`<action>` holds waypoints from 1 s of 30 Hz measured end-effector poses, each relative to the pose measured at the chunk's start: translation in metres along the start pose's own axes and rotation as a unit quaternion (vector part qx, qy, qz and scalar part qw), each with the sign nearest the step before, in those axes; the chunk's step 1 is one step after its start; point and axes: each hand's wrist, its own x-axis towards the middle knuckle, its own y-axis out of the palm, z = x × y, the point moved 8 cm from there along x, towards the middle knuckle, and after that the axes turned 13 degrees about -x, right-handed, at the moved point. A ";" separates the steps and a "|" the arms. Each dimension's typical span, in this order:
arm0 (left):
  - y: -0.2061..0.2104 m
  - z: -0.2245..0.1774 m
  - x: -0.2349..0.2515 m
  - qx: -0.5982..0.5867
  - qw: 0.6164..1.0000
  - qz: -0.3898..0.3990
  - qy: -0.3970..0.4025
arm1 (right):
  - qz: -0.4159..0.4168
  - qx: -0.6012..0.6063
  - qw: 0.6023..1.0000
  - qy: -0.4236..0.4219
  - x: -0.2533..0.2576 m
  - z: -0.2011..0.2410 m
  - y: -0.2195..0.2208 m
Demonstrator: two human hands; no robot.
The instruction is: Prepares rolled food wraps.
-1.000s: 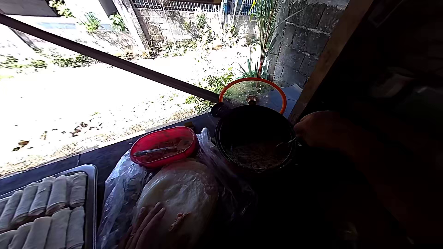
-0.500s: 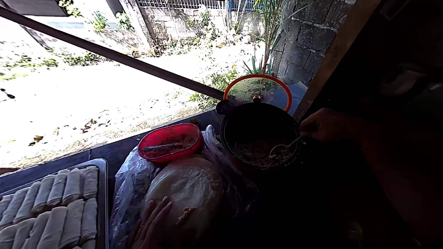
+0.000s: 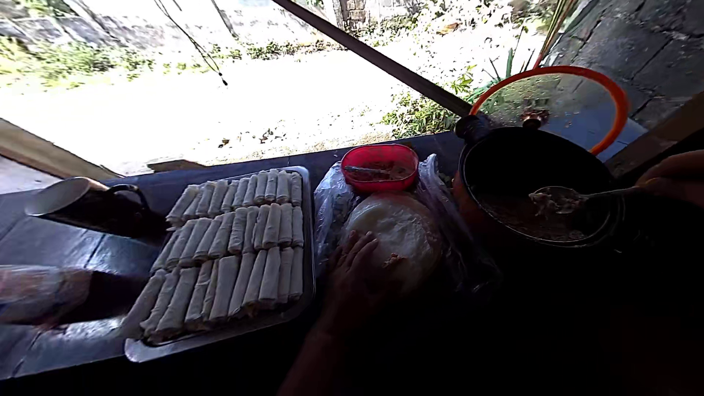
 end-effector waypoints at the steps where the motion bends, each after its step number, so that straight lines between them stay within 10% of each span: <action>1: 0.000 0.001 -0.001 0.001 1.000 0.004 -0.005 | -0.001 0.017 1.000 -0.003 0.001 0.009 0.001; 13: 0.003 0.003 0.002 -0.014 1.000 0.015 -0.019 | -0.035 -0.227 0.953 -0.197 -0.002 0.211 0.116; 30: 0.006 0.004 0.003 -0.004 1.000 0.022 -0.020 | -0.128 -0.209 0.948 -0.202 -0.030 0.224 0.137</action>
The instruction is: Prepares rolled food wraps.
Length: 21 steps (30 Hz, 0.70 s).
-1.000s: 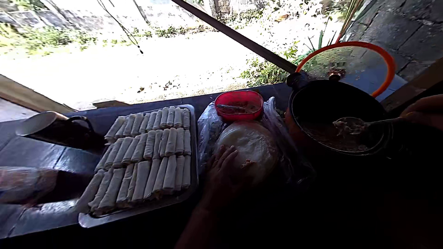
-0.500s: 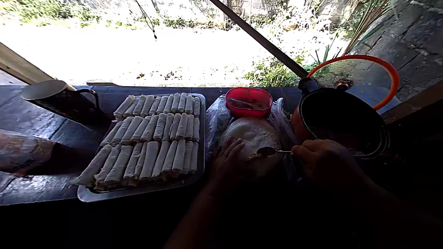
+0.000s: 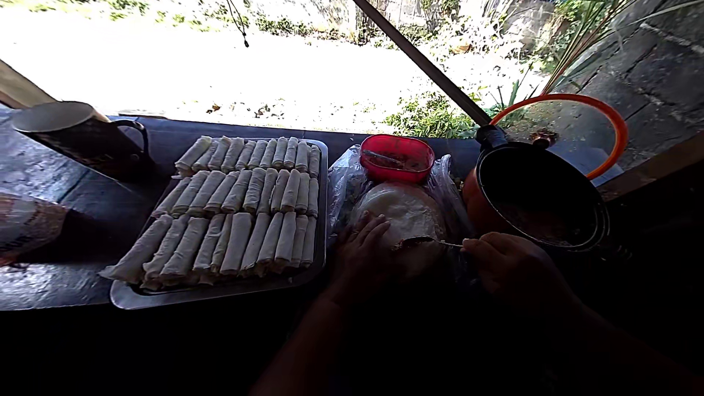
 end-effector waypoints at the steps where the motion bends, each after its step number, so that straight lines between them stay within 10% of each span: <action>1: 0.000 0.000 0.001 0.000 1.000 -0.002 0.003 | -0.004 0.005 1.000 0.003 0.001 0.000 0.000; 21: -0.002 0.000 -0.001 -0.005 1.000 -0.010 0.004 | -0.014 0.019 0.999 -0.039 0.001 0.029 -0.001</action>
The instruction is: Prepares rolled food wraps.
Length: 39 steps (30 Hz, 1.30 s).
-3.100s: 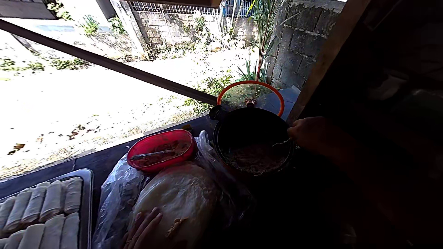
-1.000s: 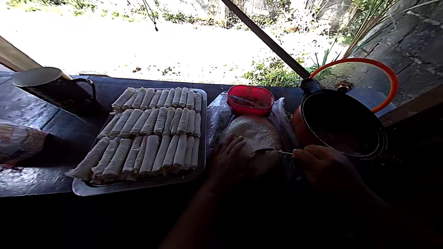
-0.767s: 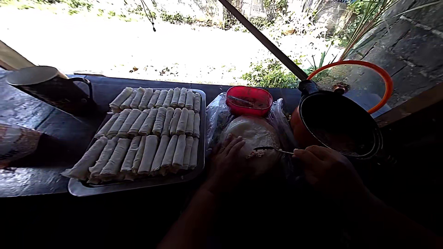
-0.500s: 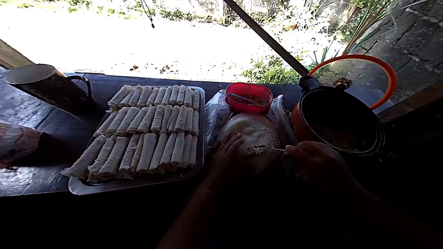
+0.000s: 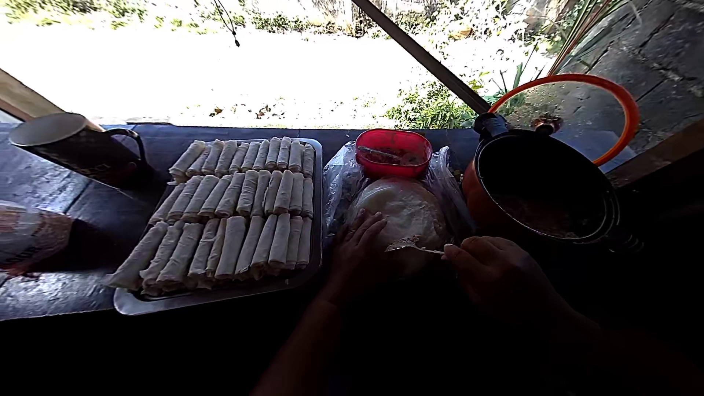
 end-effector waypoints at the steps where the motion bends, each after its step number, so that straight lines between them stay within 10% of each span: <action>1: 0.000 0.000 0.000 0.000 1.000 -0.001 0.001 | 0.003 -0.007 1.000 0.003 0.000 -0.001 0.003; 39: 0.000 0.000 -0.001 0.004 1.000 0.007 -0.009 | -0.011 0.022 0.996 0.083 -0.014 -0.017 -0.005</action>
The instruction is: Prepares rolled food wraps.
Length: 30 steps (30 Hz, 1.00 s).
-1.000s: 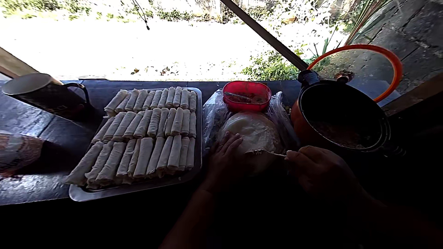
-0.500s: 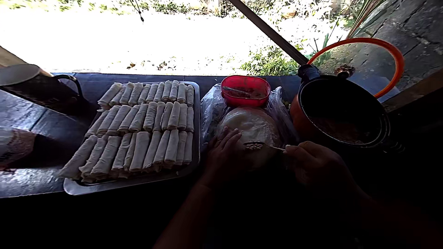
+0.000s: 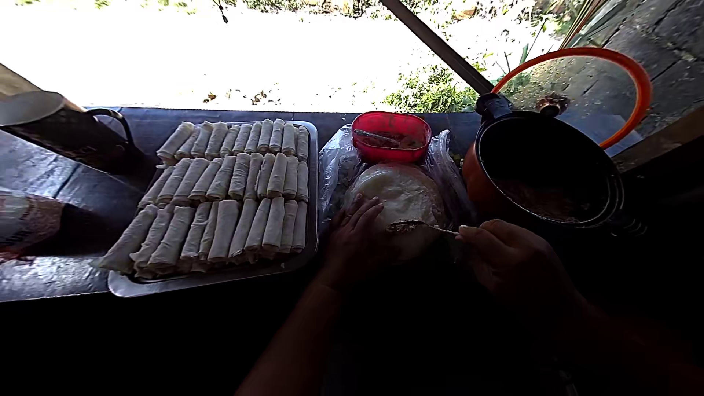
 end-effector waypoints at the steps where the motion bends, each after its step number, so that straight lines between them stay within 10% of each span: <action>1: 0.000 0.000 0.000 0.002 1.000 0.000 0.000 | -0.003 0.007 1.000 -0.001 0.000 0.002 -0.003; 30: -0.001 0.001 0.000 -0.012 1.000 0.000 0.005 | -0.001 -0.022 0.999 -0.027 -0.006 0.014 0.009</action>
